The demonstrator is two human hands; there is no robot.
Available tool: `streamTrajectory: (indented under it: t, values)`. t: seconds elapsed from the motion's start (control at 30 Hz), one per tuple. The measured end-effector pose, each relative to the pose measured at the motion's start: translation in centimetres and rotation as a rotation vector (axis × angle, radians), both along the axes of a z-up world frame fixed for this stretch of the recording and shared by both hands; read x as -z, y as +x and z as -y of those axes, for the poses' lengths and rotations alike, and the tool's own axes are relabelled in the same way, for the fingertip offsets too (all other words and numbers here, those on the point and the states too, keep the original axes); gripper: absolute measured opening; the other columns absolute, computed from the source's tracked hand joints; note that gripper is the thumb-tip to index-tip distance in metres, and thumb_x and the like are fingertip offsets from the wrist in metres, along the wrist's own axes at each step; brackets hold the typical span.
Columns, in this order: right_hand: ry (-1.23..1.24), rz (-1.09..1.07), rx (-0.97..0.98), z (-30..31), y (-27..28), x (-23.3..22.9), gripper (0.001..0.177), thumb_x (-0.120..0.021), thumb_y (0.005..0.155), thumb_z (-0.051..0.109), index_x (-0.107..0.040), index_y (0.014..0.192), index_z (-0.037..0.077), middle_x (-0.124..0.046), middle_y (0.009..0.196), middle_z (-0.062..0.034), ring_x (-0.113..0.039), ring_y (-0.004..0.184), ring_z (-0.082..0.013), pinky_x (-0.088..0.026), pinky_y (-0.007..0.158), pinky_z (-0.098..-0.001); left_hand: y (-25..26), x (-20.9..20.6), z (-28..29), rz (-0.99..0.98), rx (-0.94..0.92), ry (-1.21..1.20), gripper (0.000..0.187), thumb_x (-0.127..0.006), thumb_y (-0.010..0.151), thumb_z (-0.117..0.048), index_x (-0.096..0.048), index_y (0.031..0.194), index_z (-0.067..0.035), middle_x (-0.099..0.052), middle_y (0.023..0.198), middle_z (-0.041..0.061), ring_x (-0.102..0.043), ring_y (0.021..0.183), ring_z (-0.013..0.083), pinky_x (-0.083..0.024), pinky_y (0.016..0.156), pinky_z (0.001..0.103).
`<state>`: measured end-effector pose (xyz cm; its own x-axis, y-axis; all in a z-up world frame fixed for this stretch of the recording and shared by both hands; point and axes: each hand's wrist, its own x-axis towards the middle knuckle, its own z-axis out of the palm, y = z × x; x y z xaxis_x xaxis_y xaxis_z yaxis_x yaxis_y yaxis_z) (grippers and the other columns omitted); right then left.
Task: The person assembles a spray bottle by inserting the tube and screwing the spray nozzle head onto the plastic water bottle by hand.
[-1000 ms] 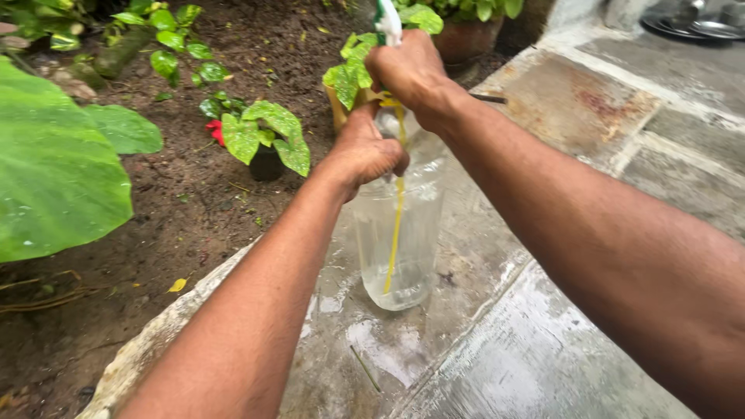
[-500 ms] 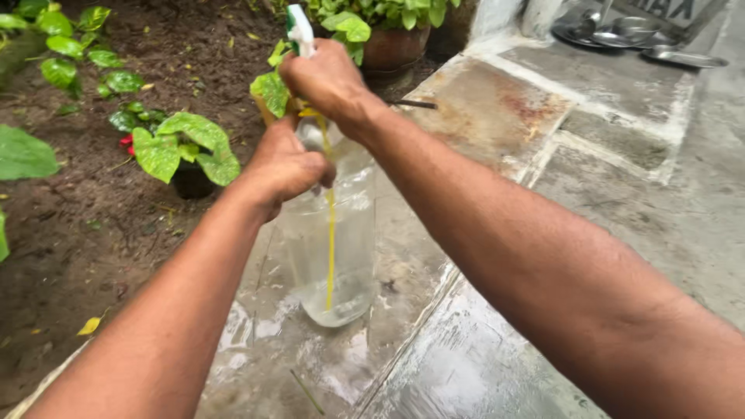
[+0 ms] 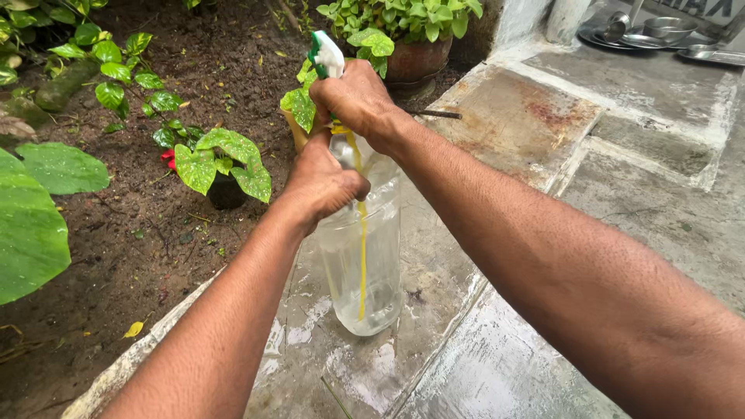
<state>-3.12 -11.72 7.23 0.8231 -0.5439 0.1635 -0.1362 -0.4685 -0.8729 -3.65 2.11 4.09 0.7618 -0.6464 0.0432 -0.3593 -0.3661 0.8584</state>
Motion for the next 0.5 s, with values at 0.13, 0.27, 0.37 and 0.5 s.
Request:
streamTrajectory:
  t: [0.13, 0.27, 0.37, 0.5]
  values:
    - [0.073, 0.182, -0.127, 0.1, 1.2, 1.0, 0.021, -0.065, 0.07, 0.019, -0.071, 0.085, 0.005, -0.07, 0.08, -0.0063, -0.065, 0.076, -0.0177, -0.052, 0.071, -0.0339, 0.4, -0.1, -0.4, 0.034, 0.071, -0.006, 0.093, -0.088, 0.058, -0.013, -0.047, 0.141, -0.007, -0.07, 0.116, 0.01, -0.07, 0.105, 0.0248, -0.055, 0.094, 0.036]
    - [-0.066, 0.041, 0.051, 0.4, 0.7, 0.5, 0.026, -0.065, 0.072, 0.02, -0.074, 0.085, 0.0, -0.072, 0.08, -0.012, -0.071, 0.075, -0.0233, -0.055, 0.071, -0.0378, -0.4, 0.0, 0.2, 0.054, 0.025, -0.021, 0.095, -0.092, 0.053, -0.018, -0.051, 0.138, -0.008, -0.073, 0.115, 0.01, -0.073, 0.103, 0.024, -0.058, 0.093, 0.037]
    - [-0.077, 0.028, 0.094, -0.1, -0.1, 0.0, 0.029, -0.065, 0.071, 0.022, -0.074, 0.088, 0.001, -0.075, 0.082, -0.0152, -0.074, 0.077, -0.0231, -0.056, 0.073, -0.0368, -0.7, -0.1, 0.3, 0.053, -0.051, 0.026, 0.108, -0.091, 0.055, -0.014, -0.041, 0.15, -0.016, -0.07, 0.116, 0.009, -0.069, 0.104, 0.0248, -0.056, 0.092, 0.039]
    - [-0.018, 0.14, -0.038, -0.5, -1.0, -0.3, 0.029, -0.064, 0.067, 0.02, -0.074, 0.087, 0.001, -0.076, 0.082, -0.0159, -0.071, 0.076, -0.0252, -0.055, 0.07, -0.0387, -0.4, 0.3, 0.4, 0.029, 0.023, -0.062, 0.097, -0.09, 0.052, -0.012, -0.047, 0.139, -0.009, -0.071, 0.115, 0.01, -0.071, 0.103, 0.0249, -0.056, 0.092, 0.038]
